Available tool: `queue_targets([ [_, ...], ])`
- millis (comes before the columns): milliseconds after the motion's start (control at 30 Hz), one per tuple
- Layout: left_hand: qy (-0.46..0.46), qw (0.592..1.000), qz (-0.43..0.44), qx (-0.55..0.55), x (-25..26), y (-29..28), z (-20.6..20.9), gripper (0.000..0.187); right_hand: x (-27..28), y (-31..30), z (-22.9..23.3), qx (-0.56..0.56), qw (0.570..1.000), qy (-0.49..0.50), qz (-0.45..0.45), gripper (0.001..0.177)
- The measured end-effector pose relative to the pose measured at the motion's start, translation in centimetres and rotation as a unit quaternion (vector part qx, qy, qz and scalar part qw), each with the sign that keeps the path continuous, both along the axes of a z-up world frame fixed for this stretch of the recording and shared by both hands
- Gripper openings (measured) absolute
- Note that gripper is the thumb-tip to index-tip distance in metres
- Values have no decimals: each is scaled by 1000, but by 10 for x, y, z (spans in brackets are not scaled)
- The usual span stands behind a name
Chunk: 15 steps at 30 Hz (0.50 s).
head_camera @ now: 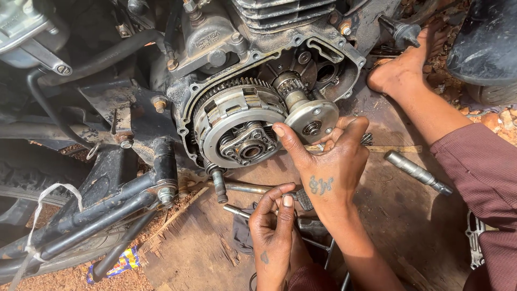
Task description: The person repairs a motorcycle engine by placing a metal plate onto the clutch assembly and inserting screws by hand. They then tighten the screws using a screwdriver and a manual impact driver.
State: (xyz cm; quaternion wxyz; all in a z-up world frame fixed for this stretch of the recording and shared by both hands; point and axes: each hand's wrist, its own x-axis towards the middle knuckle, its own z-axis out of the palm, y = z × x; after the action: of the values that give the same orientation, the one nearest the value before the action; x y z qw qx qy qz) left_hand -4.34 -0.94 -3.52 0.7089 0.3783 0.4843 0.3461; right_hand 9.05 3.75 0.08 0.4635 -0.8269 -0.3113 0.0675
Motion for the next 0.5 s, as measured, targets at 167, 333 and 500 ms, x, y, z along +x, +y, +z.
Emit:
queue_targets([
  [167, -3, 1000, 10, 2, 1, 2, 3, 26, 1, 0, 4, -29, 1000, -1, -5, 72],
  [333, 12, 999, 28, -11, 3, 2, 3, 25, 2, 3, 11, -33, 998, 48, 1, 67],
  [500, 43, 998, 35, -35, 5, -2, -3, 24, 7, 4, 15, -86, 994, 63, 4, 71],
])
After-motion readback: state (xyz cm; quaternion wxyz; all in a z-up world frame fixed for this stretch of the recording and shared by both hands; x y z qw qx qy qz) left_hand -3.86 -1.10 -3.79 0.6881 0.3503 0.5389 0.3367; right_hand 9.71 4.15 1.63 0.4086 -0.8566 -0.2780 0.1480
